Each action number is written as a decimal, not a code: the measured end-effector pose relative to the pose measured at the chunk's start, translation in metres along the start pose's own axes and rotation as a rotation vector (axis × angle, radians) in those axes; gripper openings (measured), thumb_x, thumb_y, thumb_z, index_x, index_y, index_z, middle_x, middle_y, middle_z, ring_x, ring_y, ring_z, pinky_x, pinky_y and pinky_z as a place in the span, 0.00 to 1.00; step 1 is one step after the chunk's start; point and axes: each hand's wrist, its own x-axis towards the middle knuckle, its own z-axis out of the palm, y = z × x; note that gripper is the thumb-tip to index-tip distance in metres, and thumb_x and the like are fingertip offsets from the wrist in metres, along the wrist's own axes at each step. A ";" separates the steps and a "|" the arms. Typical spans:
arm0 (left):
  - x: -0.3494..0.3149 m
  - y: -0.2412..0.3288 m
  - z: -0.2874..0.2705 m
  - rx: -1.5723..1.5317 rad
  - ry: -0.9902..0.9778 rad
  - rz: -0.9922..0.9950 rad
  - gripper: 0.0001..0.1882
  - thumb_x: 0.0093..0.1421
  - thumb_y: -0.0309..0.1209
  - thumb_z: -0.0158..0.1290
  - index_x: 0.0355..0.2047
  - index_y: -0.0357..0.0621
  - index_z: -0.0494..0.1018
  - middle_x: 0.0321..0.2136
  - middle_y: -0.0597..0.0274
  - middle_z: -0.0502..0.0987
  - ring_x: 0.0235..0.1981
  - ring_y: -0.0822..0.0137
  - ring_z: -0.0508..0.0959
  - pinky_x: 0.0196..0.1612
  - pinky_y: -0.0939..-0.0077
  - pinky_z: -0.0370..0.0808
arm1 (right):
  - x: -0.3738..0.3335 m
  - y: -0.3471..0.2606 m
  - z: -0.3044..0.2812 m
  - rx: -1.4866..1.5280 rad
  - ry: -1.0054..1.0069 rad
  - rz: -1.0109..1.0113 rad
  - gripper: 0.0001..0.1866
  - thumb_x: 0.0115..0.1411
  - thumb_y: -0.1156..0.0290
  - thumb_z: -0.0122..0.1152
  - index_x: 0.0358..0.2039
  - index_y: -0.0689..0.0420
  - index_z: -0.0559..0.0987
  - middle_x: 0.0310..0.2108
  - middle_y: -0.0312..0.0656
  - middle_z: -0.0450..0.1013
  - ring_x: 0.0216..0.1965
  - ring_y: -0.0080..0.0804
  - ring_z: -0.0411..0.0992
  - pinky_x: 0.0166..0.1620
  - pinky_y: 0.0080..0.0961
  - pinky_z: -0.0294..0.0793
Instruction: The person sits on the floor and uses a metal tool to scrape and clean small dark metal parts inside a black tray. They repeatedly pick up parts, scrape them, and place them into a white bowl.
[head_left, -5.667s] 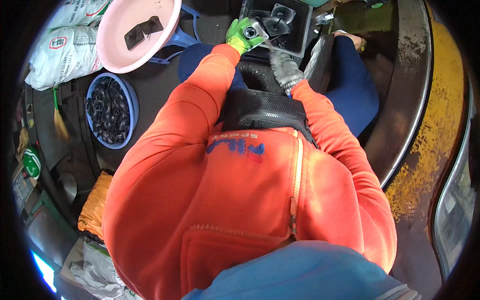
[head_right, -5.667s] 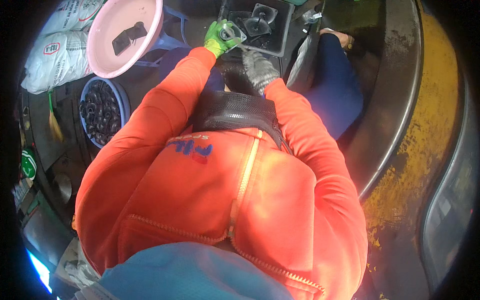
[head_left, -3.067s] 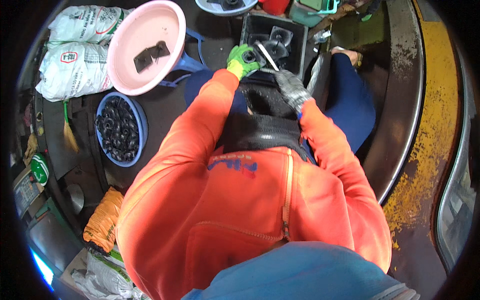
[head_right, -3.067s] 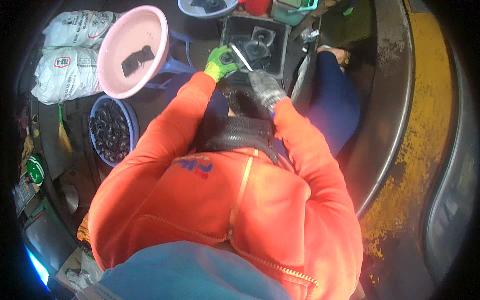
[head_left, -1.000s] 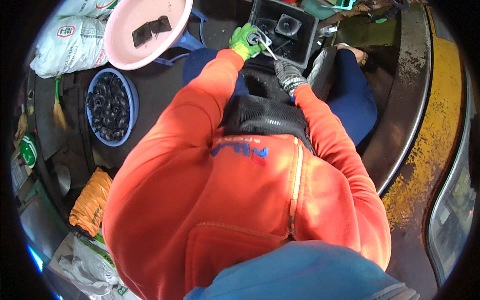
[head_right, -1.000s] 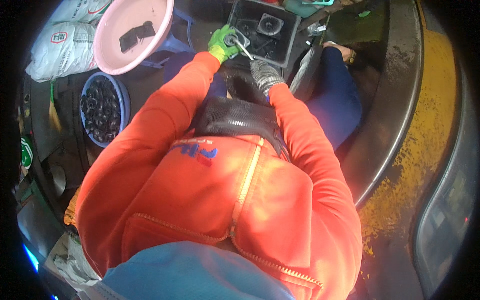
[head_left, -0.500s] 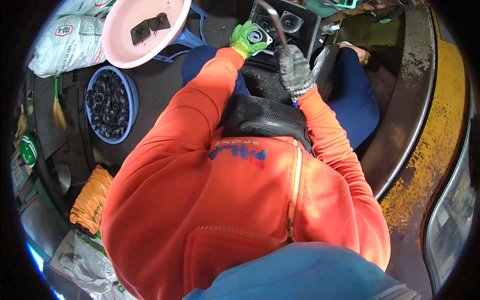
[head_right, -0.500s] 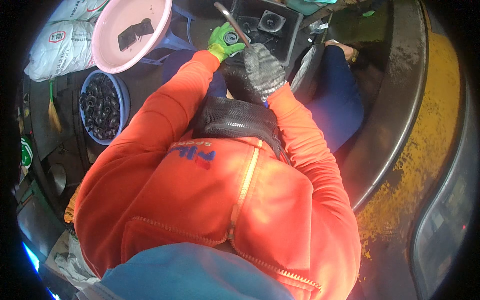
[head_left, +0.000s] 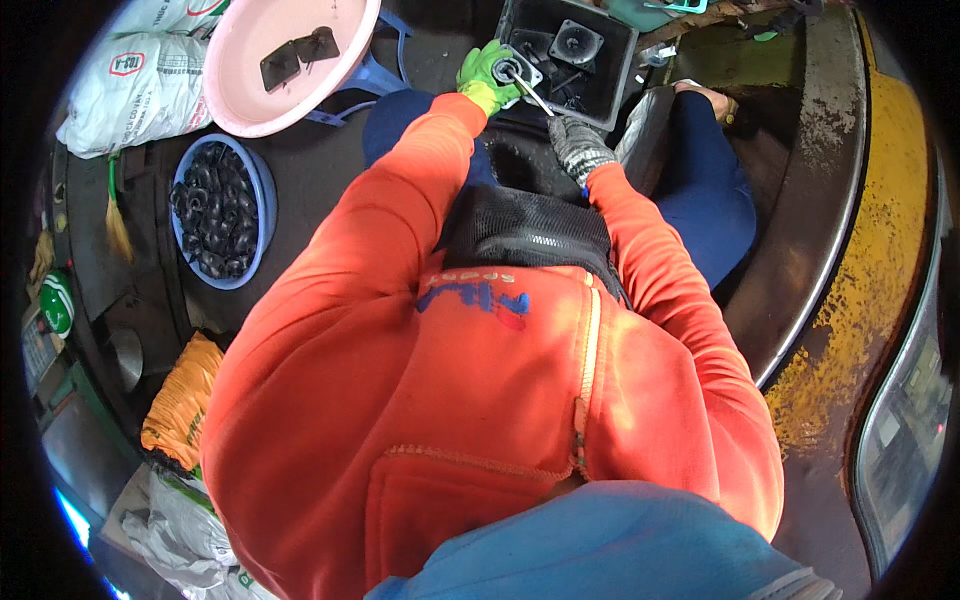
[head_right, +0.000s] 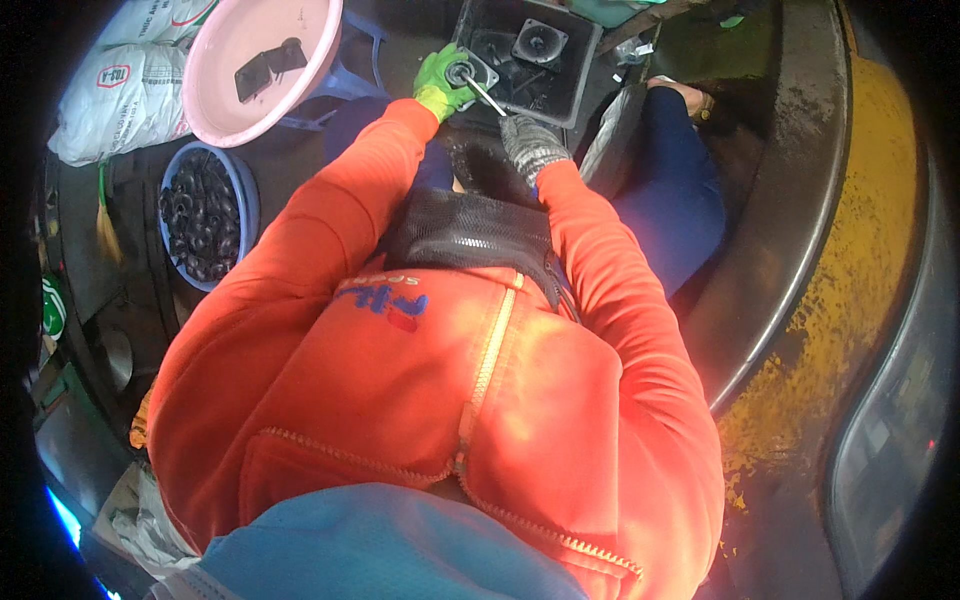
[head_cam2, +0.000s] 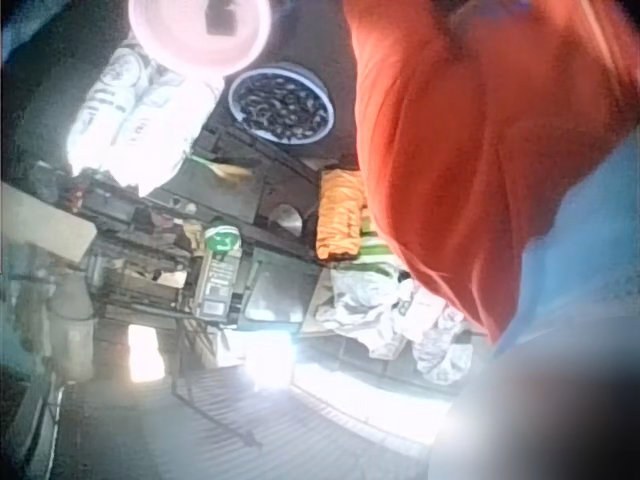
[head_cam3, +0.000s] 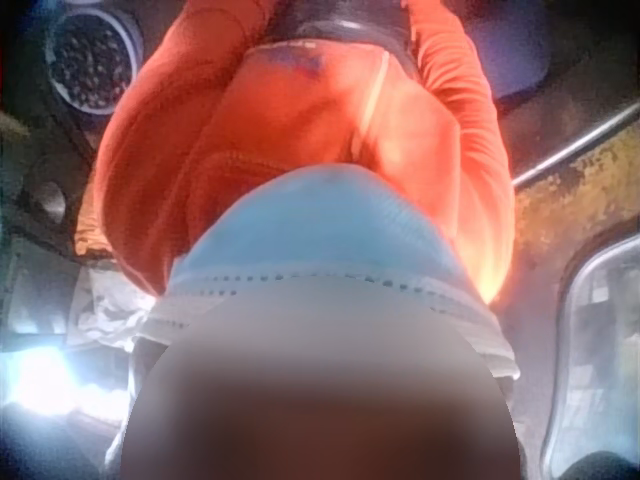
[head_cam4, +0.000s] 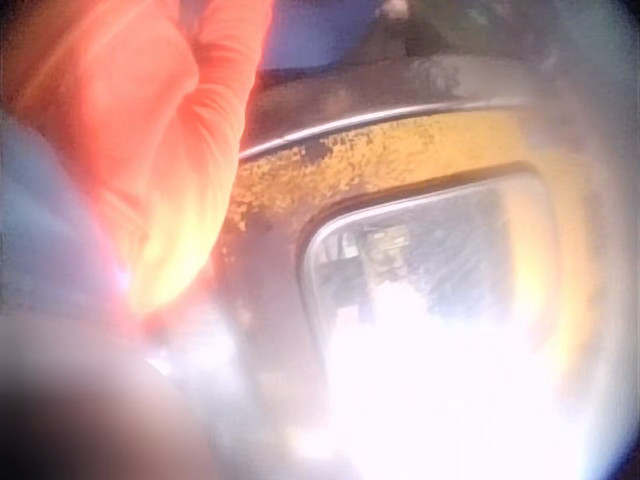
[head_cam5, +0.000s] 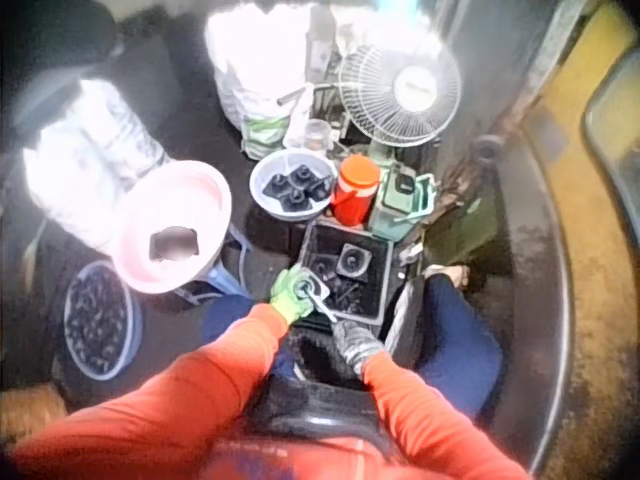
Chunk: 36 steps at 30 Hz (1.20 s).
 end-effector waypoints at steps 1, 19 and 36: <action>0.000 0.000 0.000 0.009 -0.015 -0.055 0.37 0.29 0.50 0.66 0.41 0.49 0.71 0.41 0.57 0.73 0.44 0.50 0.70 0.50 0.60 0.64 | 0.000 0.002 0.000 0.024 0.029 -0.014 0.27 0.63 0.53 0.30 0.43 0.63 0.70 0.44 0.59 0.67 0.48 0.52 0.65 0.49 0.43 0.64; -0.010 -0.006 0.008 -0.033 -0.114 -0.143 0.38 0.31 0.47 0.66 0.46 0.54 0.70 0.53 0.54 0.64 0.49 0.47 0.64 0.54 0.59 0.60 | -0.010 0.002 0.002 0.001 0.150 -0.135 0.25 0.63 0.55 0.29 0.41 0.62 0.72 0.43 0.59 0.68 0.49 0.54 0.64 0.49 0.43 0.63; -0.013 -0.015 0.015 -0.146 -0.143 -0.207 0.41 0.31 0.55 0.64 0.49 0.58 0.68 0.57 0.59 0.60 0.59 0.46 0.55 0.59 0.55 0.53 | 0.000 0.013 0.009 0.143 0.099 -0.237 0.29 0.62 0.48 0.31 0.33 0.61 0.72 0.34 0.53 0.72 0.39 0.51 0.69 0.44 0.40 0.64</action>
